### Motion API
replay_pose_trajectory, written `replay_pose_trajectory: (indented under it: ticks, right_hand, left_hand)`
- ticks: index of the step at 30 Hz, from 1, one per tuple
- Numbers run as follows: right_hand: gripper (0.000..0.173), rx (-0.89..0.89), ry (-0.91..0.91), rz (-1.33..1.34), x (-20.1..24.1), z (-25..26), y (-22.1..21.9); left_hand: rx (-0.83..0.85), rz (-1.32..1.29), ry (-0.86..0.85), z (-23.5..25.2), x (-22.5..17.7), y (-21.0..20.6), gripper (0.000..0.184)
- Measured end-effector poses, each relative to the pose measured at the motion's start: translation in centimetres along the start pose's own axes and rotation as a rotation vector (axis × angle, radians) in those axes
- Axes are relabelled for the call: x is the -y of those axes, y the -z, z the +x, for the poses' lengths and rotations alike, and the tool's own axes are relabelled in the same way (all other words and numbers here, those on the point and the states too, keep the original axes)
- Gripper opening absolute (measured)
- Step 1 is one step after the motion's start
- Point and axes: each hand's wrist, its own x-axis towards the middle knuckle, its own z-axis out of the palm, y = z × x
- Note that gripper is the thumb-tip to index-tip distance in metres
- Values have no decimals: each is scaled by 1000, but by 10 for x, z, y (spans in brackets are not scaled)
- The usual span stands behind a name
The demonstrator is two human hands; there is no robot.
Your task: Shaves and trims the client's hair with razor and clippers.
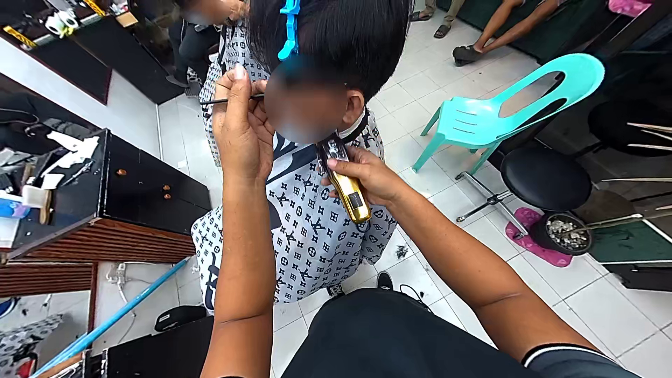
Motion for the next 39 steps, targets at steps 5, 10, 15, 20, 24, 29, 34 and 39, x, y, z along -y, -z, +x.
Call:
replay_pose_trajectory:
  ticks: [5,10,15,20,24,29,34,39]
  right_hand:
    - [43,-43,-42,-36,-6,10,3]
    - [44,-27,45,-26,3,11,4]
    - [42,-11,125,-11,9,11,4]
    - [61,34,122,-246,-16,-12,10]
    - [61,132,-104,-259,-51,-41,26]
    - [62,69,-153,-280,-52,-47,21]
    - [66,45,-65,-381,-52,-40,16]
    - [65,47,-29,-359,-51,-32,12]
  left_hand:
    - [19,110,25,3,9,1,12]
    - [-14,18,16,0,-3,-1,16]
    - [-9,29,34,4,1,-3,19]
    - [7,156,28,4,22,7,12]
    - [33,273,-80,-10,39,43,11]
    - [508,827,197,-64,70,60,40]
    - [562,723,238,-83,90,60,36]
    - [362,770,161,-90,90,66,38]
